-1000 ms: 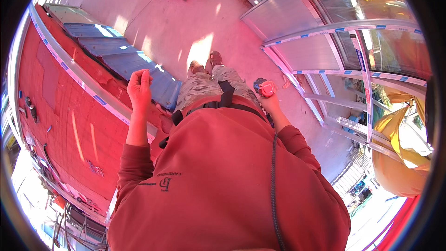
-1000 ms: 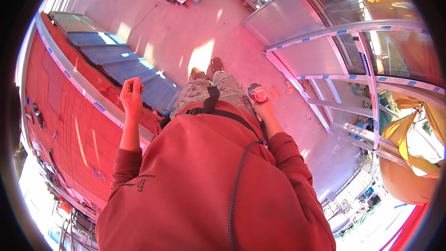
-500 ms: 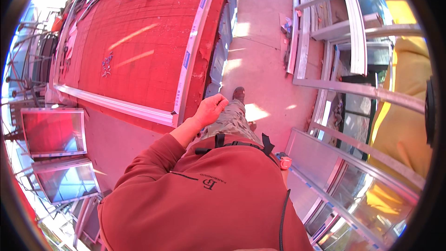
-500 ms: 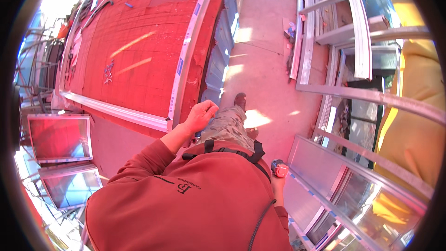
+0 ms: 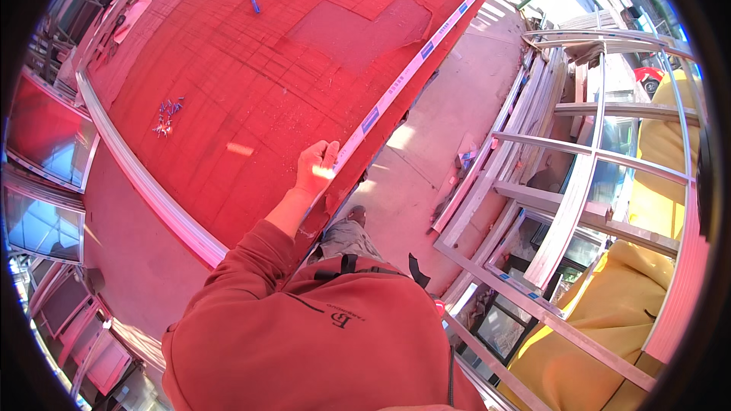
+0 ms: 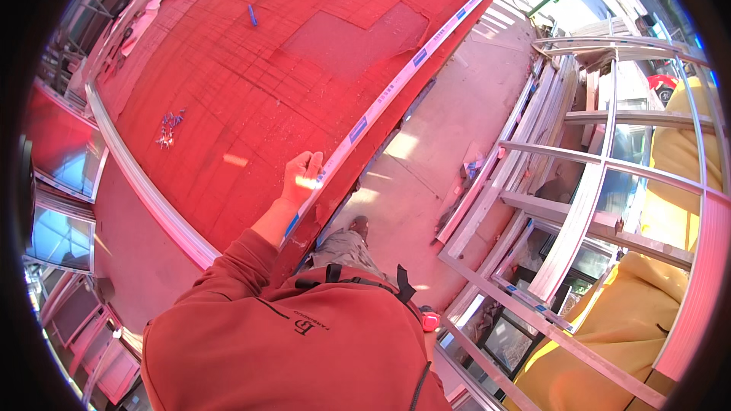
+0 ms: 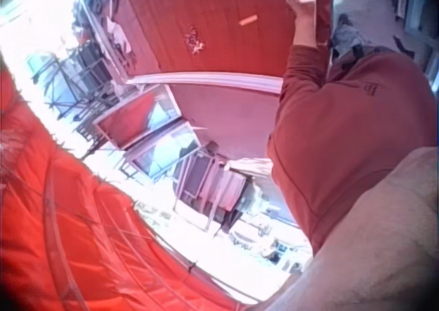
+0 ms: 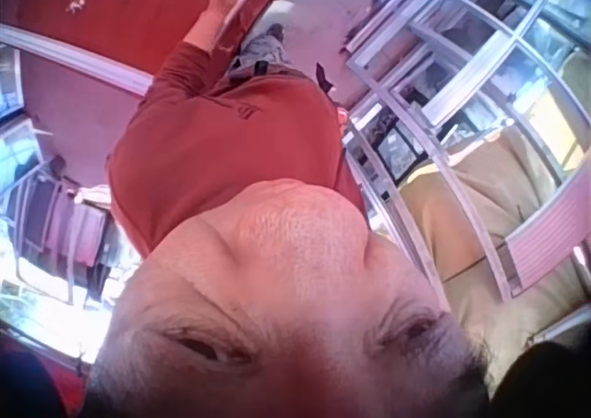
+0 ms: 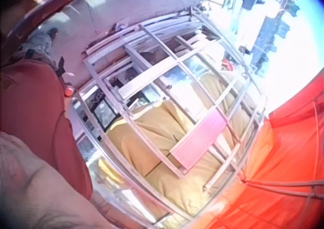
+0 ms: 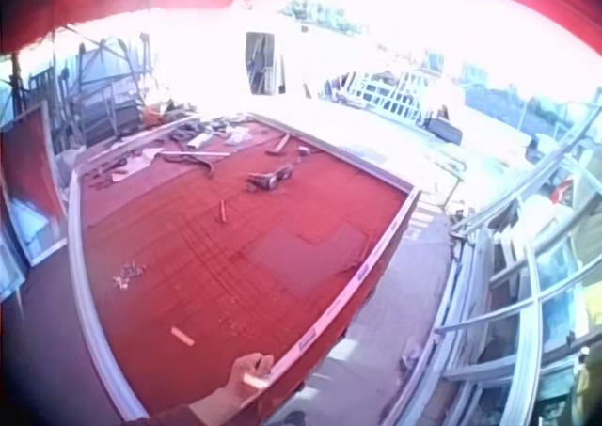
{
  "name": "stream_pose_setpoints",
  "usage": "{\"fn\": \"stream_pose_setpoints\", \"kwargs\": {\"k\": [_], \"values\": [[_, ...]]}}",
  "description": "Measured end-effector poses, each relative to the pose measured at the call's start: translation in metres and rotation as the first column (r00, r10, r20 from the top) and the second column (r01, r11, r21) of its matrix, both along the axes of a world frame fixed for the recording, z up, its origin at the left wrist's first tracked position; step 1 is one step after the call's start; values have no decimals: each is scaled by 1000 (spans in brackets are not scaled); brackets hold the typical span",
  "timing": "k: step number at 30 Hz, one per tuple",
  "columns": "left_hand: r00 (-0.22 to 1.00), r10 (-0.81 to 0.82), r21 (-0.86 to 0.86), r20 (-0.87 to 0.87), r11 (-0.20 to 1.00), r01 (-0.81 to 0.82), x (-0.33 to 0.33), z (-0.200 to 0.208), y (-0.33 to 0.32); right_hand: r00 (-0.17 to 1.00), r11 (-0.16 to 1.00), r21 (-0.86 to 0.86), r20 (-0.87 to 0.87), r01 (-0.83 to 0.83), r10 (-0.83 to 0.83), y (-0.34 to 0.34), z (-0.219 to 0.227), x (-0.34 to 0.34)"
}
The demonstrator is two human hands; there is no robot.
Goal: The person assembles aluminum window frames on a red workbench. They position long aluminum profiles, use a cordless drill to drive screws into pre-drilled holes, and secure the frame corners. The person handles multiple frame pieces and fasteners, working methodically to construct the frame structure.
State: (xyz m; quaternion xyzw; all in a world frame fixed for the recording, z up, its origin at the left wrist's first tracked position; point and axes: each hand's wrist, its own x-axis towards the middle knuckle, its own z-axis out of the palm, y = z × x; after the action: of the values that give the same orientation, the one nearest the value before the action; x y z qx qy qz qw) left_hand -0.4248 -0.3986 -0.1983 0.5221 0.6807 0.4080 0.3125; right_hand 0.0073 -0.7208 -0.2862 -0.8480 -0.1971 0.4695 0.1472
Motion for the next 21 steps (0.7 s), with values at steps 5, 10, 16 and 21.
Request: {"fn": "stream_pose_setpoints", "kwargs": {"k": [5,10,16,21], "values": [[991,114,58,-67,992,-110,-2,0,115,1000,1000,7,4,-15,15,84,10,22],[979,115,-90,-171,987,-131,-1,-35,202,1000,1000,-3,3,-15,15,169,-1,58],[926,292,4,-240,954,-299,29,-50,284,1000,1000,10,1,-2,2,294,-18,133],[878,422,39,-225,905,-424,71,-62,372,998,998,35,-26,52,-51,430,7,208]]}}
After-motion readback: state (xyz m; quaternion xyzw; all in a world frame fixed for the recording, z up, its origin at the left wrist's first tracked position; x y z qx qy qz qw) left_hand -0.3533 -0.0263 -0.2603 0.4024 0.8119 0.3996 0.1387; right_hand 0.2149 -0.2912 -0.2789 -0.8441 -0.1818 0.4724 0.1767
